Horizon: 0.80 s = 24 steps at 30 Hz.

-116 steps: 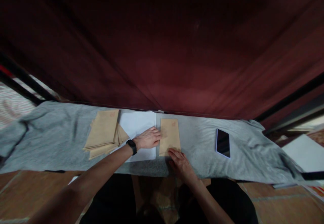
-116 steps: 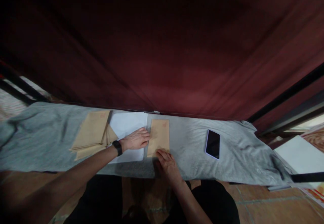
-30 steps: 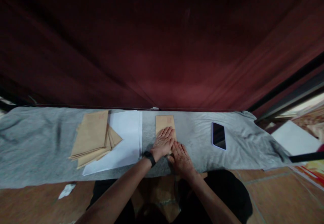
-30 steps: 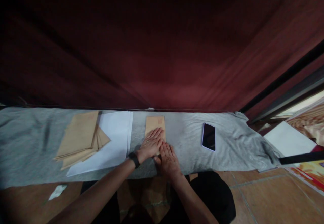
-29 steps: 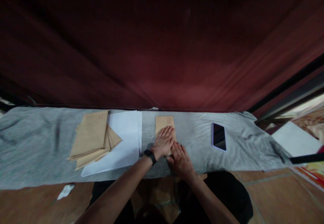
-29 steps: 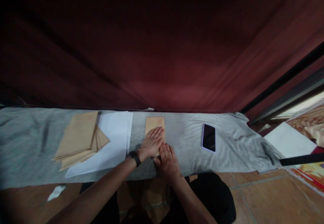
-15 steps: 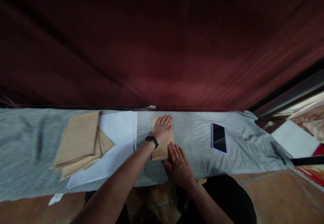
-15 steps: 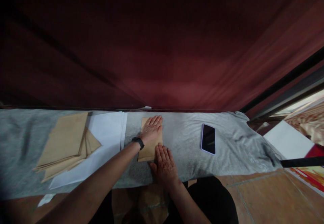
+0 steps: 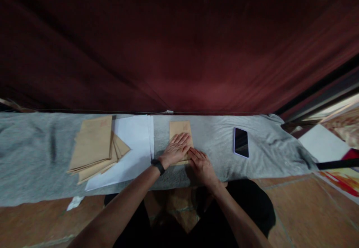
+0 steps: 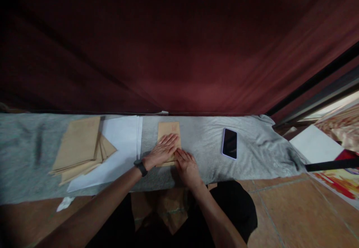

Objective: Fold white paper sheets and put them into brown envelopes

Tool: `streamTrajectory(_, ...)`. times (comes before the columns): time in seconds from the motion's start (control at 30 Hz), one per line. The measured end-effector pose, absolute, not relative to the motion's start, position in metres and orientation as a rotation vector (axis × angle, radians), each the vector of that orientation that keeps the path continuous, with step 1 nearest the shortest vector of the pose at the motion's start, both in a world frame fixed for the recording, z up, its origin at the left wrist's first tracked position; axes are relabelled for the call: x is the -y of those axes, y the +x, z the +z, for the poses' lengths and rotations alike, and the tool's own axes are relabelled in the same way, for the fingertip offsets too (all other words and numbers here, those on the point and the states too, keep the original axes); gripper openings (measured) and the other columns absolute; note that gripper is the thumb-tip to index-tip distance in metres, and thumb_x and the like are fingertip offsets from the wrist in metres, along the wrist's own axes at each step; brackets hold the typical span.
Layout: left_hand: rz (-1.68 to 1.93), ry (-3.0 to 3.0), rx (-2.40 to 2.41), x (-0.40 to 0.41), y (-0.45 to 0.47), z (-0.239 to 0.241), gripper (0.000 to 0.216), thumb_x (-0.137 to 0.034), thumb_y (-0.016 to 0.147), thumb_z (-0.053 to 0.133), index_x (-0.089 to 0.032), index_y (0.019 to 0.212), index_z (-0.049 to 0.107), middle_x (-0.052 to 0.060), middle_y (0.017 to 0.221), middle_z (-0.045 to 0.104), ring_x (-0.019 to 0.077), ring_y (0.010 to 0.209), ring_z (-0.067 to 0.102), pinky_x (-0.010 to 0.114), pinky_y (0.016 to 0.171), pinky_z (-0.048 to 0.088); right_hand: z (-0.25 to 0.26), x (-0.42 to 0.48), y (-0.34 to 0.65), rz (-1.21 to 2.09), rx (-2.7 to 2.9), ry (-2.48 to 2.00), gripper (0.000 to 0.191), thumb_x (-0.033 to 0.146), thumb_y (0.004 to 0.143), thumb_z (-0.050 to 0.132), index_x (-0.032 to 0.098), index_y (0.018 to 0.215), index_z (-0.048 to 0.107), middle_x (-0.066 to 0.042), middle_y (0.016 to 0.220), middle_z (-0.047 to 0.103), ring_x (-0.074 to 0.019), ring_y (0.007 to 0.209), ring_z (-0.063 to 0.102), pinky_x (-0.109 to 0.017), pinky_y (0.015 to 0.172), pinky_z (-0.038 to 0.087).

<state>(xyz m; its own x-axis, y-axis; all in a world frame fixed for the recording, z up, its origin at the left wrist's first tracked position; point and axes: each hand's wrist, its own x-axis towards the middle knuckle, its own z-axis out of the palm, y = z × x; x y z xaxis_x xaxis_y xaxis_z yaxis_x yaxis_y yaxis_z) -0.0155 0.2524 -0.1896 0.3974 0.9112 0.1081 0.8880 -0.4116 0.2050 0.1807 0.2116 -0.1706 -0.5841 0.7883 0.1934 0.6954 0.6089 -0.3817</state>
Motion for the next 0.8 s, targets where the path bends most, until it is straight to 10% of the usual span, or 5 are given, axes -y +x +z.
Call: streamTrajectory(0.8,0.304,2.570,-1.852,-0.118,-0.032,-0.175,0.062,-0.039,0.100,0.040,-0.014,0.156,0.029,0.011,0.160,0.035,0.0238,0.151,0.027,0.046,0.124,0.023,-0.182,-0.178,0.157,0.289,2.446,-1.103,0.051,0.022,0.099,0.043,0.017,0.149,0.044,-0.012,0.147,0.054,-0.0234,0.139,0.046,-0.047,0.117,0.036)
